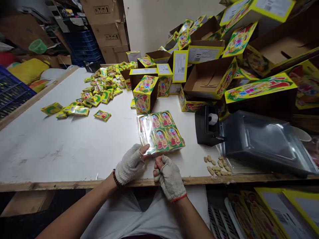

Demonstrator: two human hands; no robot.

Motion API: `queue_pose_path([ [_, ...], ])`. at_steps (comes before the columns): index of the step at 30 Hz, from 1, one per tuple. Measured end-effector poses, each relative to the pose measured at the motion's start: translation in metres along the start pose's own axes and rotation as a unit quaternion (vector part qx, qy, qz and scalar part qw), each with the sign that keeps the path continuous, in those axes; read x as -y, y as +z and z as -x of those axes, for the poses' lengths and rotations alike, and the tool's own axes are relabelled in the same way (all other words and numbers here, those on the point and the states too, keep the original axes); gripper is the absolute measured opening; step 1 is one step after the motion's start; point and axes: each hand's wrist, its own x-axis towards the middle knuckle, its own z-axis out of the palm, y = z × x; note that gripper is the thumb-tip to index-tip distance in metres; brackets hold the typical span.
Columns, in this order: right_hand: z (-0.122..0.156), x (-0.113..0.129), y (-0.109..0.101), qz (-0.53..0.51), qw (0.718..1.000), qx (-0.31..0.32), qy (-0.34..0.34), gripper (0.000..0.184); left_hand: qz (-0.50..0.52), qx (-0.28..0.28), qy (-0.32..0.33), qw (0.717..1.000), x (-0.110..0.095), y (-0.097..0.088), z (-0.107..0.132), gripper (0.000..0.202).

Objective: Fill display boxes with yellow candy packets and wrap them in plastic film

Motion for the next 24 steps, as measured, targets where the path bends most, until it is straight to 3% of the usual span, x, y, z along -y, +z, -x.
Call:
queue_pose_path([
  [2, -0.001, -0.002, -0.004, 0.012, 1.000, -0.009, 0.006, 0.067, -0.072, 0.065, 0.009, 0.995, -0.006, -0.005, -0.006, 0.036],
  [4, -0.003, -0.004, -0.006, 0.040, 0.999, -0.004, 0.015, 0.063, -0.130, 0.126, -0.036, 0.983, -0.015, -0.008, -0.015, 0.021],
  [6, -0.008, -0.005, -0.006, 0.076, 0.997, 0.006, 0.018, 0.055, -0.163, 0.142, -0.091, 0.972, -0.024, -0.008, -0.024, 0.012],
  [11, -0.023, -0.006, 0.004, 0.120, 0.993, 0.002, 0.018, 0.035, -0.220, 0.107, -0.151, 0.958, -0.031, 0.007, -0.032, 0.010],
  [16, -0.012, 0.000, -0.004, 0.196, 0.980, 0.018, 0.021, 0.037, -0.228, 0.079, -0.148, 0.959, -0.027, 0.018, -0.017, 0.010],
  [18, -0.008, 0.009, -0.023, 0.246, 0.967, -0.042, -0.052, 0.039, -0.182, 0.055, -0.155, 0.969, -0.026, 0.021, -0.009, 0.016],
  [21, -0.017, 0.031, -0.057, 0.304, 0.905, -0.195, -0.224, 0.042, -0.098, 0.012, -0.148, 0.984, -0.018, 0.023, 0.001, 0.021],
  [22, -0.025, 0.039, -0.066, 0.309, 0.889, -0.223, -0.254, 0.044, -0.065, -0.019, -0.164, 0.984, -0.014, 0.023, 0.002, 0.024],
  [24, -0.043, 0.052, -0.073, 0.302, 0.890, -0.217, -0.262, 0.044, 0.044, -0.105, -0.260, 0.959, -0.001, 0.024, 0.002, 0.039],
])
